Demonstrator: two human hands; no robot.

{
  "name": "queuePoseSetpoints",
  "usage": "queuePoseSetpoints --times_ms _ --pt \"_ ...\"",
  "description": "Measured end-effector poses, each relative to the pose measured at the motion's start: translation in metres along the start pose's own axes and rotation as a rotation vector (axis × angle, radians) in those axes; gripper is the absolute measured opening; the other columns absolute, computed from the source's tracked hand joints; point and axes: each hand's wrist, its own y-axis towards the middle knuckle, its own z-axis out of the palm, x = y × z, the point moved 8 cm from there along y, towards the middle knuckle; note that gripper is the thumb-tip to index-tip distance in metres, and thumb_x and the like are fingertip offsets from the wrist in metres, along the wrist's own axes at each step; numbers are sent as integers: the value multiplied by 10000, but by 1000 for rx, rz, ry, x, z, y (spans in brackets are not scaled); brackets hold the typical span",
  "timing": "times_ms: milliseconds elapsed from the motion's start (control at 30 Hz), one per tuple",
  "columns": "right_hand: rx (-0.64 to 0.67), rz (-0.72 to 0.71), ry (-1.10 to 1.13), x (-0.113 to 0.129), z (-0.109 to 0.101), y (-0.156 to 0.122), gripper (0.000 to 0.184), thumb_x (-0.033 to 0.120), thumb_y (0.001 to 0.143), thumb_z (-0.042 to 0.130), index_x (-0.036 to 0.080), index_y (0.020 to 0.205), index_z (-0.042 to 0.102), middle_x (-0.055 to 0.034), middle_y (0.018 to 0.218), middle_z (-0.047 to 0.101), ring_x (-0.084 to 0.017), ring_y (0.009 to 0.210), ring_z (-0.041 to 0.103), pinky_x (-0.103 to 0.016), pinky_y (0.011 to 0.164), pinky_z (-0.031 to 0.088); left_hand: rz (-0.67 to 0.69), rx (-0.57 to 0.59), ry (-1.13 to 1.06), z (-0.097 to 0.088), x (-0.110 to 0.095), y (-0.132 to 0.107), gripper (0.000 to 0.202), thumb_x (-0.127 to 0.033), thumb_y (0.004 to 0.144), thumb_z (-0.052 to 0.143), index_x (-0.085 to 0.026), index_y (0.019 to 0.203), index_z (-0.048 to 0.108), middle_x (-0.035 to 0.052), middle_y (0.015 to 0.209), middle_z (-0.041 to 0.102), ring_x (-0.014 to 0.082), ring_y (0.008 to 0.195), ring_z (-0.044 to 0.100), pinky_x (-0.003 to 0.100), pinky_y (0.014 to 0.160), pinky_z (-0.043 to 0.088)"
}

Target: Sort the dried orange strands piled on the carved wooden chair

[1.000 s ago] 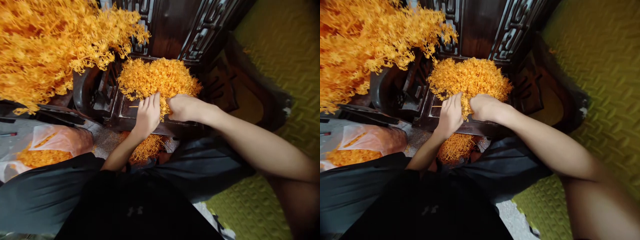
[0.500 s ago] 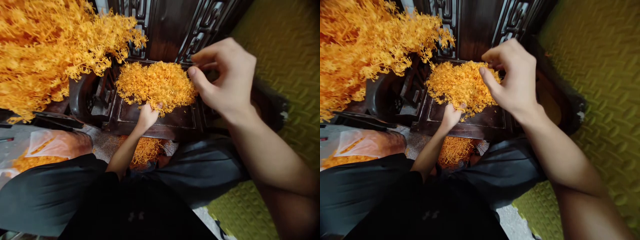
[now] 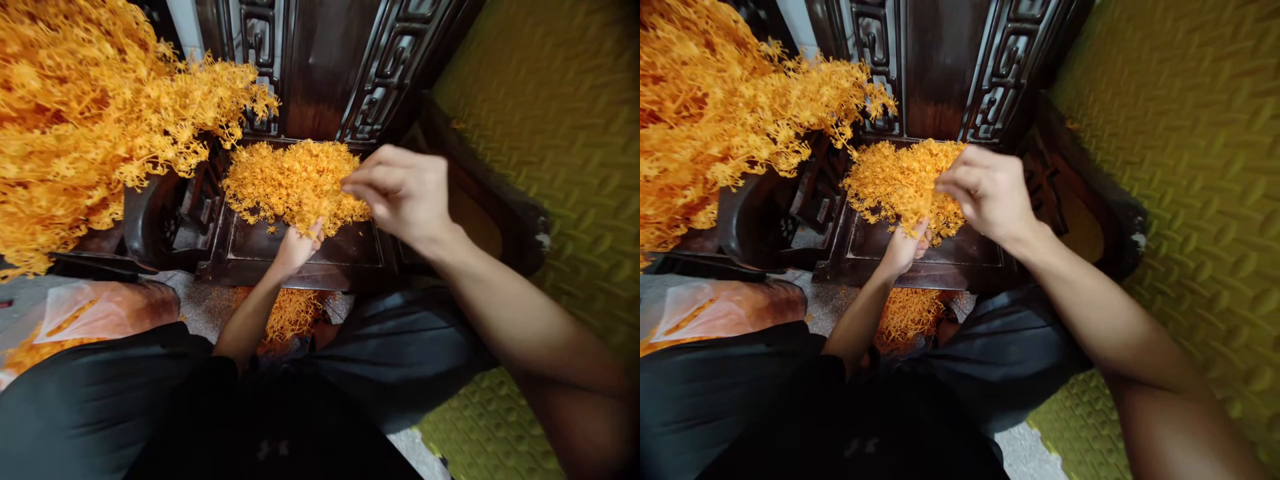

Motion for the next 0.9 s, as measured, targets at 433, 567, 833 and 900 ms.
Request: queuePoseSetpoints --times_ms 433,567,833,900 --pt "195 556 576 -66 63 -2 243 341 1023 460 169 1153 572 -43 875 649 -116 635 485 -260 572 373 -291 496 -342 24 4 -34 440 -485 941 637 -187 667 463 -118 459 239 34 378 135 156 379 164" --pt "337 487 595 -43 81 2 555 713 975 467 175 991 603 -6 750 551 -115 612 413 -270 557 313 -275 536 -279 26 2 -42 471 -528 895 681 -187 654 465 -119 446 235 29 381 146 149 391 150" --pt "-174 595 573 -89 33 24 415 608 967 489 245 785 403 -17 726 544 -138 615 423 -278 553 328 -284 726 -283 31 -5 -60 486 -527 810 742 -207 631 423 -125 453 198 33 405 107 156 388 121" --pt "-82 605 576 -86 35 22 274 490 960 510 238 867 454 -50 824 628 -140 636 468 -285 566 350 -321 767 -288 33 -4 -64 445 -510 829 720 -205 659 444 -126 459 194 37 406 96 158 389 126"
